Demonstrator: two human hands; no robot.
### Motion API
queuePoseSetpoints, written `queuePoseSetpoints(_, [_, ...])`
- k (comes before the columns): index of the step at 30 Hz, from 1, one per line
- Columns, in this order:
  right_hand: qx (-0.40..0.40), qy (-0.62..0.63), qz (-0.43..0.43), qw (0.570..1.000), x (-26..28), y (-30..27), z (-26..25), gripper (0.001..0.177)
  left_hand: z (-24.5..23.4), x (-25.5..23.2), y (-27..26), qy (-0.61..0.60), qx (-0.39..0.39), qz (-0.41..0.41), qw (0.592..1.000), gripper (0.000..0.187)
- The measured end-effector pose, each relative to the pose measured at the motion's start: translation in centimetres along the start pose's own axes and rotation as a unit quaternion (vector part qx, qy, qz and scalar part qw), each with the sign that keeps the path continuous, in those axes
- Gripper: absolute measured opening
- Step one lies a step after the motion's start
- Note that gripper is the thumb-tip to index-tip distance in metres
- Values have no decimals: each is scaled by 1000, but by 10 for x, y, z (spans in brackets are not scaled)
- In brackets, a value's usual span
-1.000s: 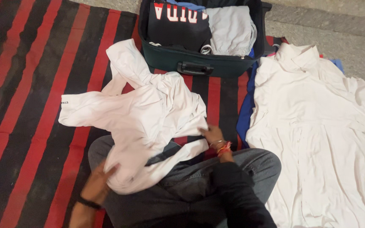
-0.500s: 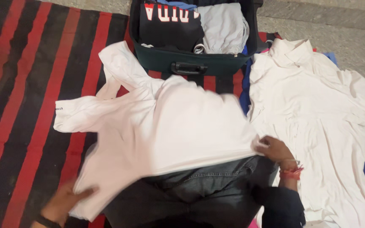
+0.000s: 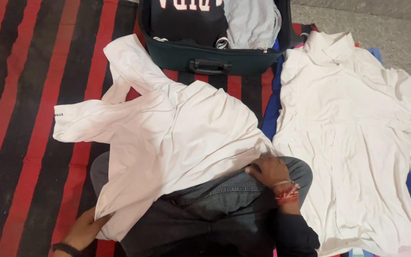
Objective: The person folds a black shirt and a white shirt by hand on a rug and places them into an open suitcase on the floor.
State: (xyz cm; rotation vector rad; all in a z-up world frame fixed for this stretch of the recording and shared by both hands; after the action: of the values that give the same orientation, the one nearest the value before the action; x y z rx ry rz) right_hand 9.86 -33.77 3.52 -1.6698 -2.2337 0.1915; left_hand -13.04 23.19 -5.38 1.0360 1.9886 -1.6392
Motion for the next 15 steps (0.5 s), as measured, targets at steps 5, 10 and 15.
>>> queuePoseSetpoints(5, [22,-35,135,990,-26,34,23,33,-1,-34,-15,-16,-27,-31,999,58])
queuePoseSetpoints(10, [-39,-13,251,967,-50,72,22,66,2,-49,-21,83,-28,-68,994,68])
queuePoseSetpoints(15, [54,108,302,946,-81,82,53,32,0,-40,-19,57,-45,-98,993,73])
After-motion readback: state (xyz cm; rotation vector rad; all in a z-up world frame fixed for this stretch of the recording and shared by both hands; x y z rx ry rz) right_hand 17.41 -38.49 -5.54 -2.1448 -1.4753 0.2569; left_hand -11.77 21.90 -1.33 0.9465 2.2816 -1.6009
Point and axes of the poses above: each hand's wrist, its own y-axis towards the middle knuckle, its own z-axis out of the palm, x = y × z, the point moved 5 cm from there along y, towards the middle knuckle
